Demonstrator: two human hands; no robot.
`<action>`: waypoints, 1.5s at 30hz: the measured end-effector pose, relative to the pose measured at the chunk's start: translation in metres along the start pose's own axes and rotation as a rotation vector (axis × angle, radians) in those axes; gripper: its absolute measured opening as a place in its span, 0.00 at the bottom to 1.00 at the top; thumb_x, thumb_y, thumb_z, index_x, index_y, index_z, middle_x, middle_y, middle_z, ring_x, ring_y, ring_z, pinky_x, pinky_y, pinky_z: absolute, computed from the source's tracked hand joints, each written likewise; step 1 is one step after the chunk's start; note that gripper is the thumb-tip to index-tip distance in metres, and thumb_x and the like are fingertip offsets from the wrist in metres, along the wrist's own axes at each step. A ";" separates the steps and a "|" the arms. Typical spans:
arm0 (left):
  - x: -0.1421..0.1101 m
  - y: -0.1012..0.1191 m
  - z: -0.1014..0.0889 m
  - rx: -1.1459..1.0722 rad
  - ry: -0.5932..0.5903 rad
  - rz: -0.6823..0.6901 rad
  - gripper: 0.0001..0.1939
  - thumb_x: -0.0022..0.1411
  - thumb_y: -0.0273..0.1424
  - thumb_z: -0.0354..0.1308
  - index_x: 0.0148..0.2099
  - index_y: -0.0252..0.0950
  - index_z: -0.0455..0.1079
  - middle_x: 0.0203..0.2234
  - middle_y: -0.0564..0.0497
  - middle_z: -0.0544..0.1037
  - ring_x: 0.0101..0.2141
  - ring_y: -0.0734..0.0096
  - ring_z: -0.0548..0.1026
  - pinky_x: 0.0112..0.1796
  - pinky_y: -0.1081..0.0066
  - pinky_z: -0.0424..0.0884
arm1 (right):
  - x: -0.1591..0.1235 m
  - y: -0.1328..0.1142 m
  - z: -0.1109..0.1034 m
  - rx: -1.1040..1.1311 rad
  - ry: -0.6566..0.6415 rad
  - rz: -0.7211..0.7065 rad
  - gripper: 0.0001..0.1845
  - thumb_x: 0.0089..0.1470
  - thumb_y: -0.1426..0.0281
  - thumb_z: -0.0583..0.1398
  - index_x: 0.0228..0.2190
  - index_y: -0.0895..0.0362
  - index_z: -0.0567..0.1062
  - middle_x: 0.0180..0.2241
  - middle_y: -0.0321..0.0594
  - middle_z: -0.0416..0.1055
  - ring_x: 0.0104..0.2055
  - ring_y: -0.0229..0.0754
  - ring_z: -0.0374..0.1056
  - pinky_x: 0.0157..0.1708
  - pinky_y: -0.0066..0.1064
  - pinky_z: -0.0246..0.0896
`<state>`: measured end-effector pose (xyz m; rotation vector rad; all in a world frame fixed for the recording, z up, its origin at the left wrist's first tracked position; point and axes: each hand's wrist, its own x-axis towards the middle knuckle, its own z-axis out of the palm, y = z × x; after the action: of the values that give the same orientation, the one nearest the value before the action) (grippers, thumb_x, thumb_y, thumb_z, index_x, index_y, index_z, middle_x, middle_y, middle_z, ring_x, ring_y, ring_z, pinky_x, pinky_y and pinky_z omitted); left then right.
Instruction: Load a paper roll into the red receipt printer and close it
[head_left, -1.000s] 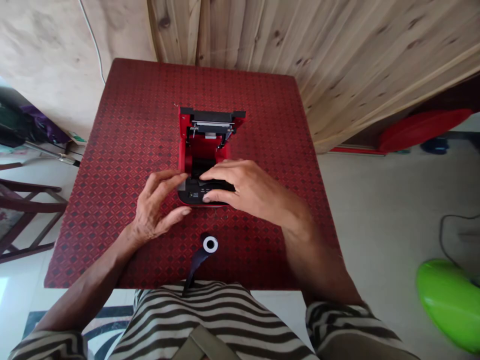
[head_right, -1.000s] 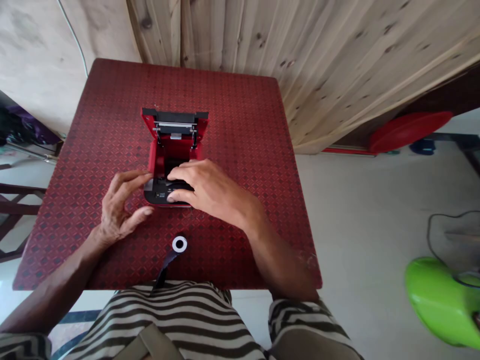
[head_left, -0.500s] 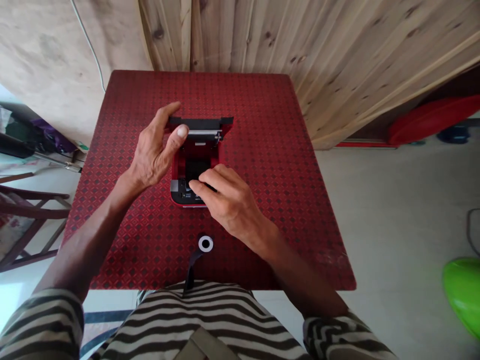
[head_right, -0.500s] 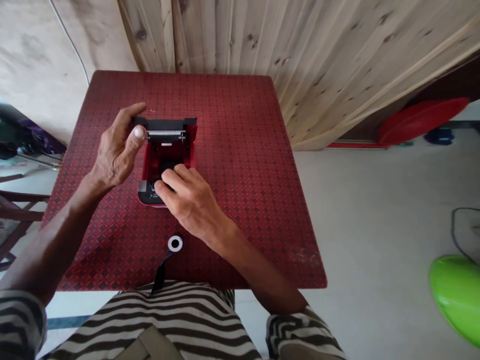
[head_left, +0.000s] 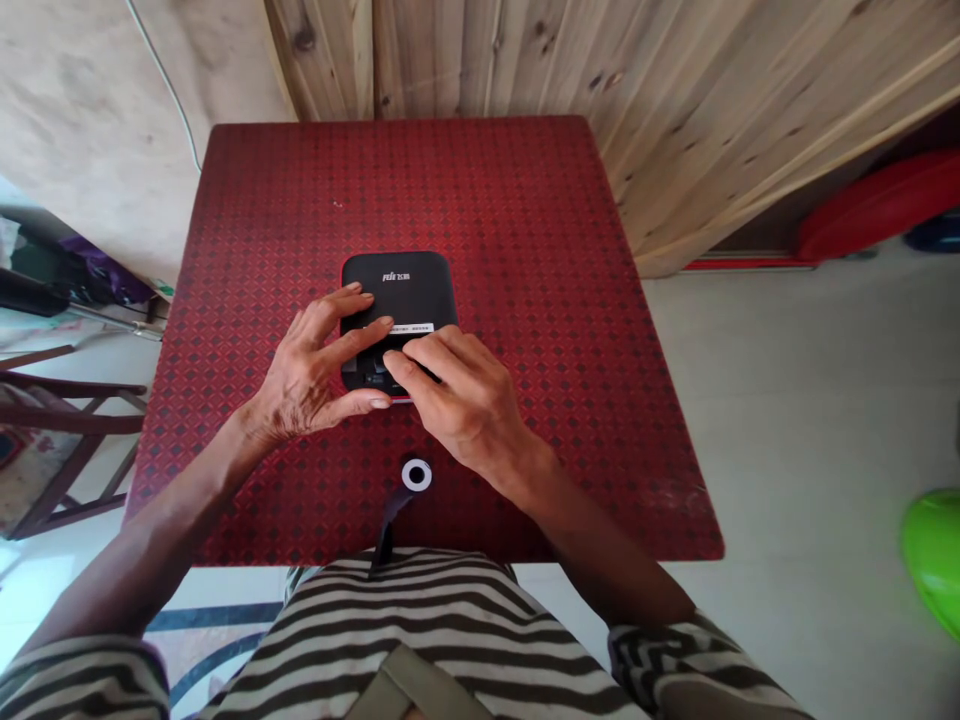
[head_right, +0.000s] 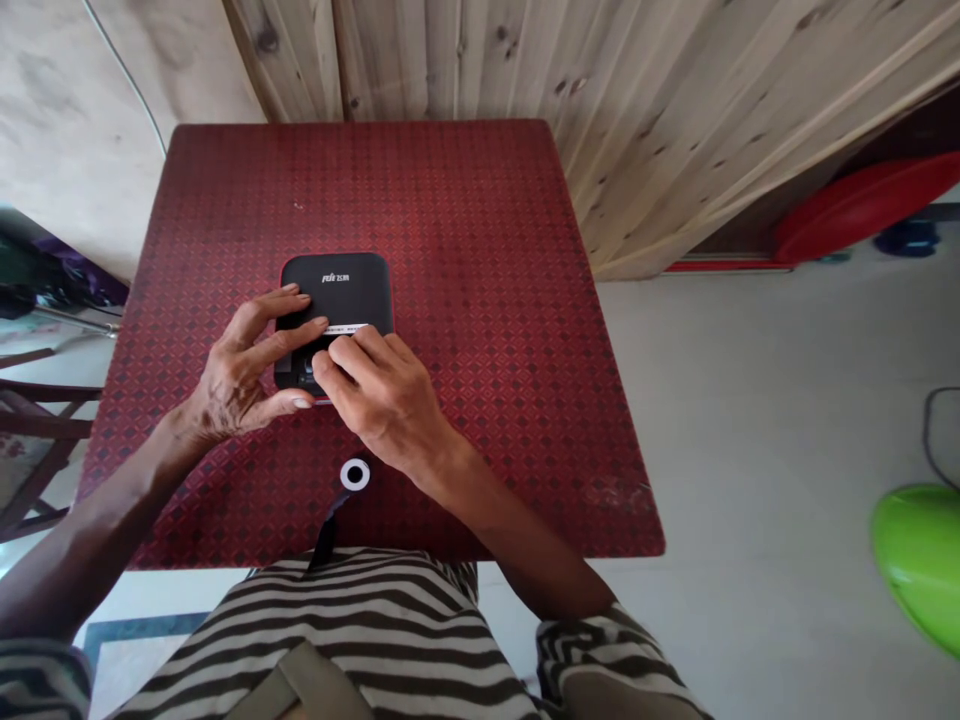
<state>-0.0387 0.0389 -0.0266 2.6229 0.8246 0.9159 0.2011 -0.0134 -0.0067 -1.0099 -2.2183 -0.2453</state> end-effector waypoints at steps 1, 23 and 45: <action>0.000 0.000 0.000 0.010 -0.001 0.006 0.39 0.70 0.60 0.58 0.74 0.46 0.65 0.67 0.37 0.69 0.71 0.41 0.66 0.69 0.40 0.67 | 0.000 0.000 0.001 0.006 0.000 0.001 0.12 0.73 0.77 0.57 0.44 0.58 0.81 0.36 0.41 0.79 0.40 0.43 0.71 0.39 0.37 0.66; -0.035 0.035 0.017 0.237 0.295 -0.133 0.30 0.67 0.43 0.71 0.66 0.41 0.69 0.54 0.43 0.78 0.54 0.58 0.80 0.55 0.59 0.80 | -0.065 0.037 0.048 0.598 0.083 0.817 0.16 0.74 0.59 0.54 0.40 0.51 0.79 0.40 0.41 0.81 0.42 0.45 0.77 0.45 0.39 0.71; -0.038 0.029 0.022 0.195 0.314 -0.164 0.29 0.66 0.45 0.71 0.64 0.44 0.69 0.53 0.45 0.78 0.51 0.59 0.80 0.50 0.58 0.80 | -0.063 0.038 0.056 0.570 0.052 0.721 0.10 0.69 0.69 0.56 0.41 0.54 0.78 0.39 0.41 0.80 0.39 0.41 0.75 0.41 0.34 0.70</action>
<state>-0.0370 -0.0080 -0.0513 2.5539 1.2437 1.2774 0.2301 -0.0009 -0.0937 -1.3467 -1.5862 0.6343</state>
